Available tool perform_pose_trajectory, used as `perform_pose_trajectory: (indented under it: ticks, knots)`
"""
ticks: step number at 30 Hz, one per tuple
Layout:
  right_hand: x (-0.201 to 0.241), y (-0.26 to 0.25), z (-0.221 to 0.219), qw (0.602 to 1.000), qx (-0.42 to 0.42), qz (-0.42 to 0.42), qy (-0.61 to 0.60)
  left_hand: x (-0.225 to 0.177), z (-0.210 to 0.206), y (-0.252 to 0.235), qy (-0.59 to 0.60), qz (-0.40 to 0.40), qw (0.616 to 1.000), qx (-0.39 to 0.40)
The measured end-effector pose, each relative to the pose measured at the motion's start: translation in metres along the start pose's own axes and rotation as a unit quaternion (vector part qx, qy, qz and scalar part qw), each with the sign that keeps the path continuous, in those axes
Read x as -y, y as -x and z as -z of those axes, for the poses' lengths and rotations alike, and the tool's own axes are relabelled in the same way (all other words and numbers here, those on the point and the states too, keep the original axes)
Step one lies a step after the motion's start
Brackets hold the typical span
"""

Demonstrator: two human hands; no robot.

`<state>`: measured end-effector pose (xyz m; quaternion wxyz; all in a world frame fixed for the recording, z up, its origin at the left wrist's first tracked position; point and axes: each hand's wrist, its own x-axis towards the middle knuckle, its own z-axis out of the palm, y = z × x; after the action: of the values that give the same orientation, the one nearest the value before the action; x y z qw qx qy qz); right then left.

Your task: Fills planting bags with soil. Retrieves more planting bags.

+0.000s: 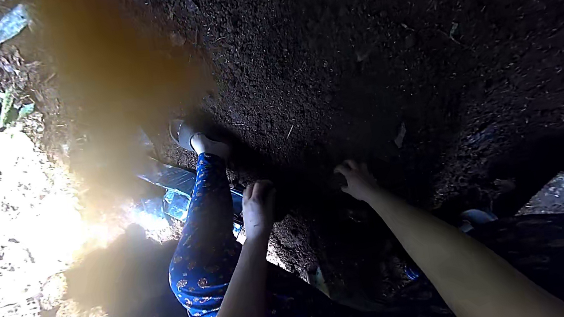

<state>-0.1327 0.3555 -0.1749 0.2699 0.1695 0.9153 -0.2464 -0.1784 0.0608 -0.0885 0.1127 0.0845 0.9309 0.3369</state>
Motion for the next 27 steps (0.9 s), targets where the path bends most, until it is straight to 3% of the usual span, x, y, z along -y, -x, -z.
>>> perform_pose_trajectory:
  ticks: [3,7,10,15,19,22,27]
  knots:
    - [-0.016,-0.008,0.012,0.992,0.005,0.007,-0.125,-0.011,0.01,0.013,-0.088,0.006,0.995,-0.049]
    - [-0.008,-0.005,0.03,0.905,0.055,-0.087,-0.413,-0.041,0.01,0.03,-0.231,0.054,0.966,0.103]
    - [0.013,0.002,0.042,0.862,0.087,-0.075,-0.494,-0.051,-0.002,0.036,-0.267,0.091,0.945,0.162]
    - [0.063,0.02,0.049,0.826,0.113,-0.029,-0.551,-0.041,0.002,0.039,-0.155,0.057,0.976,0.145]
    - [0.124,0.043,0.04,0.797,0.132,0.005,-0.589,-0.022,0.017,0.048,0.047,0.114,0.992,-0.025]
    - [0.162,0.06,0.032,0.809,0.152,0.05,-0.565,-0.007,0.023,0.05,0.168,0.213,0.961,-0.048]
    - [0.194,0.072,0.049,0.921,0.14,0.137,-0.336,-0.001,0.026,0.051,0.215,0.373,0.9,0.067]
